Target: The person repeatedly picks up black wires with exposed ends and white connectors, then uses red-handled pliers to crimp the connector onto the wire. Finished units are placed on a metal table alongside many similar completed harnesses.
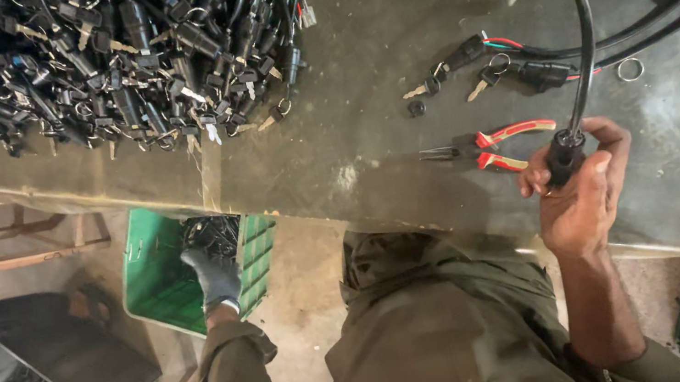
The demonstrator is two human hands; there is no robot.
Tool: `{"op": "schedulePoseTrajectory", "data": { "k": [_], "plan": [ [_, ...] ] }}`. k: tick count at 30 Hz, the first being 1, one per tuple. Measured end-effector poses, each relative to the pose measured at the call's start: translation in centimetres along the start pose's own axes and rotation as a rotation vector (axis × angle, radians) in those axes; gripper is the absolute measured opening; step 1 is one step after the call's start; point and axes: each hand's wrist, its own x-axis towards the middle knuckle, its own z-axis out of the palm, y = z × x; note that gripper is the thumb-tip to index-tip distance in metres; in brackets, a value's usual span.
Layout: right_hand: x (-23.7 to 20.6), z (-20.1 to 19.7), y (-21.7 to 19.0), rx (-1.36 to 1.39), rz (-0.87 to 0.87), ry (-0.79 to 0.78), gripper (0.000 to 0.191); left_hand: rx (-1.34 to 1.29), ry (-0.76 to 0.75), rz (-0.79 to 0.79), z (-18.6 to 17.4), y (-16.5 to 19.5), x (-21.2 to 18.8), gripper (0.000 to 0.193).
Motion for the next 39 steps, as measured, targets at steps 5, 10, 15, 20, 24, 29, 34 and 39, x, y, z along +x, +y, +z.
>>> {"op": "schedulePoseTrajectory", "data": {
  "k": [5,10,15,20,24,29,34,39],
  "plan": [
    [-0.1,-0.3,0.1,-0.002,0.008,-0.010,0.048,-0.020,0.013,0.027,1.2,1.0,-0.4,0.039],
    [-0.1,-0.4,0.4,-0.004,0.014,0.000,0.048,-0.015,0.007,0.052,2.0,2.3,-0.7,0.037],
    [-0.2,-0.3,0.6,0.018,0.023,0.020,0.049,0.092,0.000,0.029,1.3,1.9,0.1,0.035],
    [-0.3,0.1,0.5,-0.019,0.022,0.025,0.053,1.544,-0.040,-0.134,-3.1,1.3,-1.1,0.033],
    [-0.2,1.0,0.1,-0.033,-0.013,0.039,0.054,2.608,-0.551,-0.277,-5.0,1.0,-4.7,0.032],
    [-0.2,3.5,0.0,-0.027,0.070,0.109,0.059,0.926,-1.644,0.488,4.1,-3.3,-13.4,0.031],
    [-1.3,5.0,0.7,-0.237,0.090,0.062,0.073,0.715,-1.421,0.803,13.2,-7.7,-20.4,0.051],
    [-3.1,4.6,1.8,-0.271,0.013,0.005,0.092,0.707,-1.601,0.641,15.0,-9.4,-20.7,0.048]
  ]
}}
